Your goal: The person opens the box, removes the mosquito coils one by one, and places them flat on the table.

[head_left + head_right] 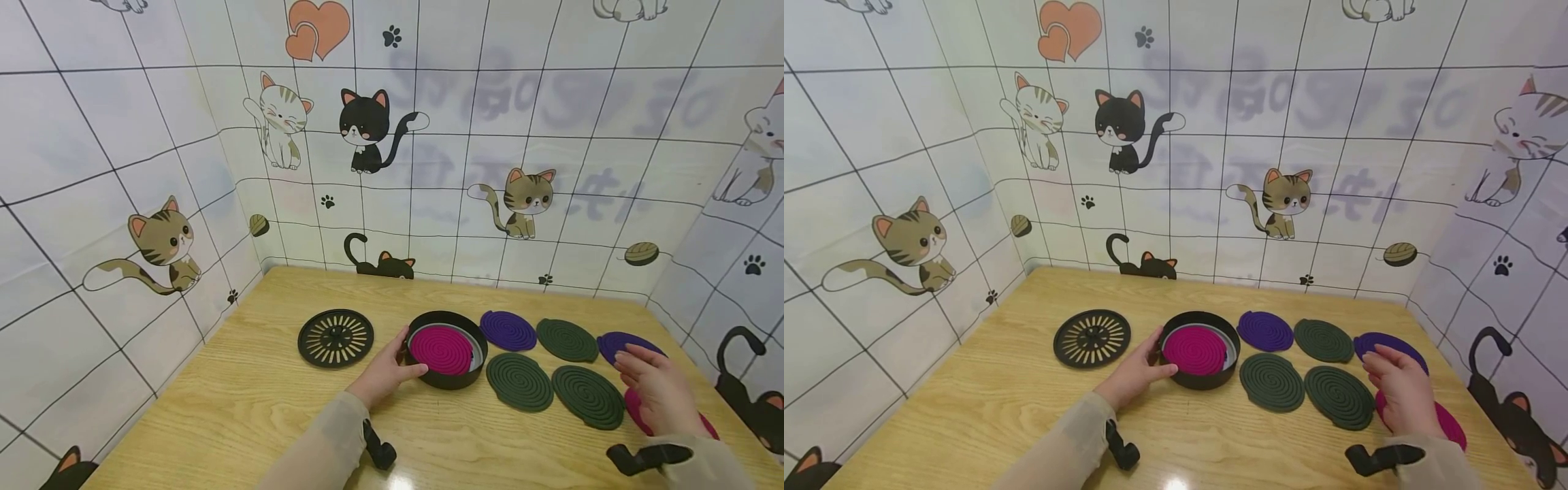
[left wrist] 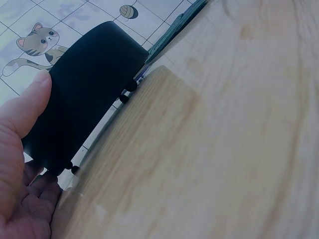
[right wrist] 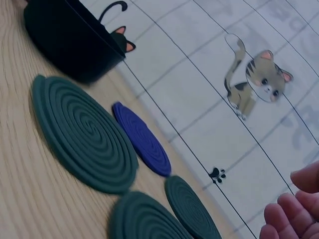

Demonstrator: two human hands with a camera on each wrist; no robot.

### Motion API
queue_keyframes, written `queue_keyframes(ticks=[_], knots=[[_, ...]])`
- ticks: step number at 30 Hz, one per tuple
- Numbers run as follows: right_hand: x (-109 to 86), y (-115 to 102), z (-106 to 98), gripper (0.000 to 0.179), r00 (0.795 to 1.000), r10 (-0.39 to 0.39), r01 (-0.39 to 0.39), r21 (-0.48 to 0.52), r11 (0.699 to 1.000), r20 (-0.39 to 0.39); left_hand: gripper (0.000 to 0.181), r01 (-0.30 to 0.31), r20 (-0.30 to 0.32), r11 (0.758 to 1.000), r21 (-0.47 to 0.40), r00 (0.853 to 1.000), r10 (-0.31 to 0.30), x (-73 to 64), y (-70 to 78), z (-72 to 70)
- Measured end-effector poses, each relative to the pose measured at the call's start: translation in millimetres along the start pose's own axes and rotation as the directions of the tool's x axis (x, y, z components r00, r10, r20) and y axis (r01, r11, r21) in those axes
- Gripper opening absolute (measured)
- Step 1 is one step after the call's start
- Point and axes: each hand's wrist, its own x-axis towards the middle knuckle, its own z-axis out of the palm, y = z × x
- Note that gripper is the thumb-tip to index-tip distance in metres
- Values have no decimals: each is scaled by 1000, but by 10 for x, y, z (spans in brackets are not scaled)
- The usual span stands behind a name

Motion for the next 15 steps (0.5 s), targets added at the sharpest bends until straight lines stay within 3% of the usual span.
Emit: queue_keyframes(ticks=[7,15], knots=[[-69,40,386,29,970,-182,172,72,982,160,96,7,6,1000,7,1000,-7,-7,-3,8],[-83,8,816,34,940,-216,215,31,976,263,95,2,11,1000,2,1000,-2,-24,20,-1]])
